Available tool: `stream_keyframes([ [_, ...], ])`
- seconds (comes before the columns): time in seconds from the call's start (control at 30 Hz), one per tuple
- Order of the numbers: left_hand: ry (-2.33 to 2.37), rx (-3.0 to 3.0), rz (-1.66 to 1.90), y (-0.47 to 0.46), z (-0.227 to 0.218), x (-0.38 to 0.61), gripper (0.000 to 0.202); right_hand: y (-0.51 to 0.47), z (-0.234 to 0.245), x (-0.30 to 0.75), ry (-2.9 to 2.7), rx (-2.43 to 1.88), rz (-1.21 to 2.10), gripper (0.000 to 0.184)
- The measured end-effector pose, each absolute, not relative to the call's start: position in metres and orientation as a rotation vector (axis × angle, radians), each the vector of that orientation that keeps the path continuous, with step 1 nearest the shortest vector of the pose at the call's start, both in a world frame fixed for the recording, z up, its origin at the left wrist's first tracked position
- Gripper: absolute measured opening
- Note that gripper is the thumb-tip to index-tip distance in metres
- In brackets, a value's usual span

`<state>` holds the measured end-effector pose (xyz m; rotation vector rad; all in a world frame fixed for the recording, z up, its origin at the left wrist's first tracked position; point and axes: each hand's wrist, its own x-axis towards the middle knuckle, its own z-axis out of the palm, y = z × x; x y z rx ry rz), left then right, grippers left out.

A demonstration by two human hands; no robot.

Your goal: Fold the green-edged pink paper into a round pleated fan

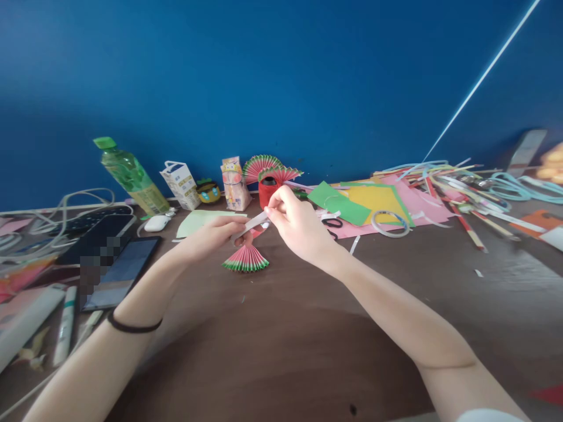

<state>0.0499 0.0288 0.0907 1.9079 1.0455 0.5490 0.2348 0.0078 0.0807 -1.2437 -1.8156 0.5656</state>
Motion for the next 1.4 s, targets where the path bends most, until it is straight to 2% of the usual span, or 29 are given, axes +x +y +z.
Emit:
stream_keyframes([
  [0.5,1.054,1.953,0.514,0.031,0.092,0.046,0.030,0.011,0.081,0.239,-1.730,-1.164,0.777,0.013],
  [0.7,1.045,1.994,0.553,0.037,0.090,0.037,0.021,0.013,0.081,0.238,-1.655,-1.033,0.969,0.016],
  [1.0,0.915,2.011,0.525,0.040,0.088,0.034,0.025,0.010,0.083,0.237,-1.769,-1.042,0.799,0.015],
  [1.23,0.997,2.028,0.550,0.042,0.084,0.031,0.028,0.008,0.086,0.236,-1.802,-0.932,0.886,0.020],
  [1.4,0.965,2.012,0.527,0.041,0.087,0.033,0.030,0.010,0.084,0.238,-1.753,-1.022,0.828,0.022],
])
